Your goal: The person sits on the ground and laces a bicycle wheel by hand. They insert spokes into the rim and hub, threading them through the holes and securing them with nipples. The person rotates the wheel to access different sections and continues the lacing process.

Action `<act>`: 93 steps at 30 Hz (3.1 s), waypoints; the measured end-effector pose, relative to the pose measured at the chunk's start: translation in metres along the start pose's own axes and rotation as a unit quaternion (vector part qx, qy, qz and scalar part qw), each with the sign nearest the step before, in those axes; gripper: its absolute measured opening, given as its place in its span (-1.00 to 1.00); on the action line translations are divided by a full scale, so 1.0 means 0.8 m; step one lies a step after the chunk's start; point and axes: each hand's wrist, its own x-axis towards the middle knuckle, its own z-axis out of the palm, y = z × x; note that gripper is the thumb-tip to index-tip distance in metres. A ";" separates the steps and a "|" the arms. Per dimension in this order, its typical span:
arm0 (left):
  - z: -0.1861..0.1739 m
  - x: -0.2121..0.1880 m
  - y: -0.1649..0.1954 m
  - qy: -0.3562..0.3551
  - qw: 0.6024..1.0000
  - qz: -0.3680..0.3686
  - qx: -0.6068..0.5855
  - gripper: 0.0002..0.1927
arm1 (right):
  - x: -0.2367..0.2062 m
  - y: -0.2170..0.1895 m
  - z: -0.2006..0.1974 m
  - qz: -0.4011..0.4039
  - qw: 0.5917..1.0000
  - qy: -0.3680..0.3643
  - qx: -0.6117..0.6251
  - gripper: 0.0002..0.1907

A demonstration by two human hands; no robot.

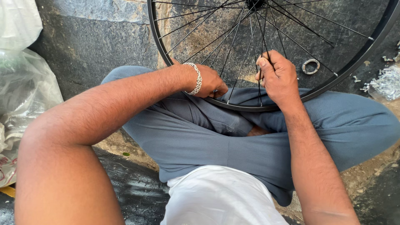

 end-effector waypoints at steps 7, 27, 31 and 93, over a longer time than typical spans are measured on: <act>0.017 0.002 -0.011 0.040 0.998 0.050 -0.007 -0.98 | 0.000 0.000 -0.001 0.001 1.000 0.001 -0.007 -0.82; -0.003 0.001 0.041 0.036 0.987 -0.088 0.126 -0.69 | 0.000 -0.002 -0.001 -0.009 1.000 0.005 0.001 -0.82; -0.013 0.014 0.046 0.264 0.956 -0.125 0.019 -0.73 | -0.002 -0.002 -0.001 0.018 1.000 0.012 0.002 -0.82; -0.003 0.114 0.024 0.507 0.727 -0.067 -0.458 -0.63 | -0.025 -0.006 0.025 -0.032 0.993 0.093 -0.058 -0.81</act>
